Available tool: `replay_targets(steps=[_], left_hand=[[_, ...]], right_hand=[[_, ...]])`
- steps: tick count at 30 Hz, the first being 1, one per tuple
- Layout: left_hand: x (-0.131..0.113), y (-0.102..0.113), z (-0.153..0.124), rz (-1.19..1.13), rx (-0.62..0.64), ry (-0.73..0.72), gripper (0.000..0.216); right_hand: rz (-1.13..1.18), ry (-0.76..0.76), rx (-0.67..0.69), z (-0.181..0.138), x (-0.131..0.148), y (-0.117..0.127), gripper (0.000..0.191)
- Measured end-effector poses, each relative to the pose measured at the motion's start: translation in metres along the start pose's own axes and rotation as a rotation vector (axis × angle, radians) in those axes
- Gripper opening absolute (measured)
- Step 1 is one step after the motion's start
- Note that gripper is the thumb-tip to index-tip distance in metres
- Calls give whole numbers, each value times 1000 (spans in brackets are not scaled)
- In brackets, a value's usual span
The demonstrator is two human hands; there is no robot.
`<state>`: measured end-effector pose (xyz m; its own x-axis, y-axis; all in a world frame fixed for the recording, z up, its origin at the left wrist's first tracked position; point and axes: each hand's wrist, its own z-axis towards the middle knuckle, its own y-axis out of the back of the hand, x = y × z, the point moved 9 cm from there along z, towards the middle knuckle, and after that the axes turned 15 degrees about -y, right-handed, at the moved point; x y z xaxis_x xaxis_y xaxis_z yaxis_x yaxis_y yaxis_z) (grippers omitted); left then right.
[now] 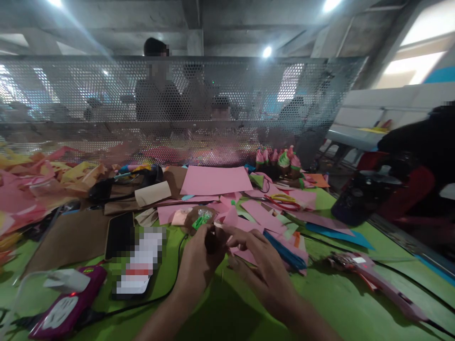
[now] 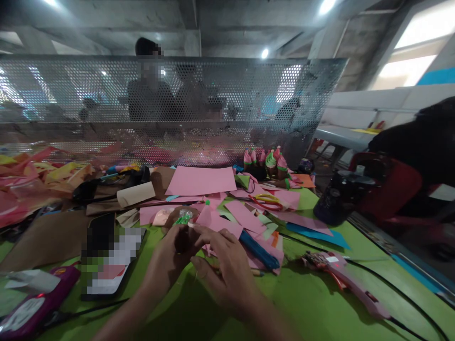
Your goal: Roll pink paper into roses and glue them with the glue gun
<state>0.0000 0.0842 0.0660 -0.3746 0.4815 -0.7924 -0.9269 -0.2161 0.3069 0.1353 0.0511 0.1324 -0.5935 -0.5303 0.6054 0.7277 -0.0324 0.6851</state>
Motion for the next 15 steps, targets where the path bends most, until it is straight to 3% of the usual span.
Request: replay_targets(steps=[5, 9, 15], left_hand=[[5, -4, 2, 7, 60, -17, 27], [0, -3, 1, -141, 23, -5, 25], [2, -1, 1, -174, -20, 30, 20]], right_hand=[[18, 24, -34, 0, 0, 6, 12], [-124, 114, -36, -3, 5, -2, 7], [-201, 98, -58, -3, 2, -6, 8]])
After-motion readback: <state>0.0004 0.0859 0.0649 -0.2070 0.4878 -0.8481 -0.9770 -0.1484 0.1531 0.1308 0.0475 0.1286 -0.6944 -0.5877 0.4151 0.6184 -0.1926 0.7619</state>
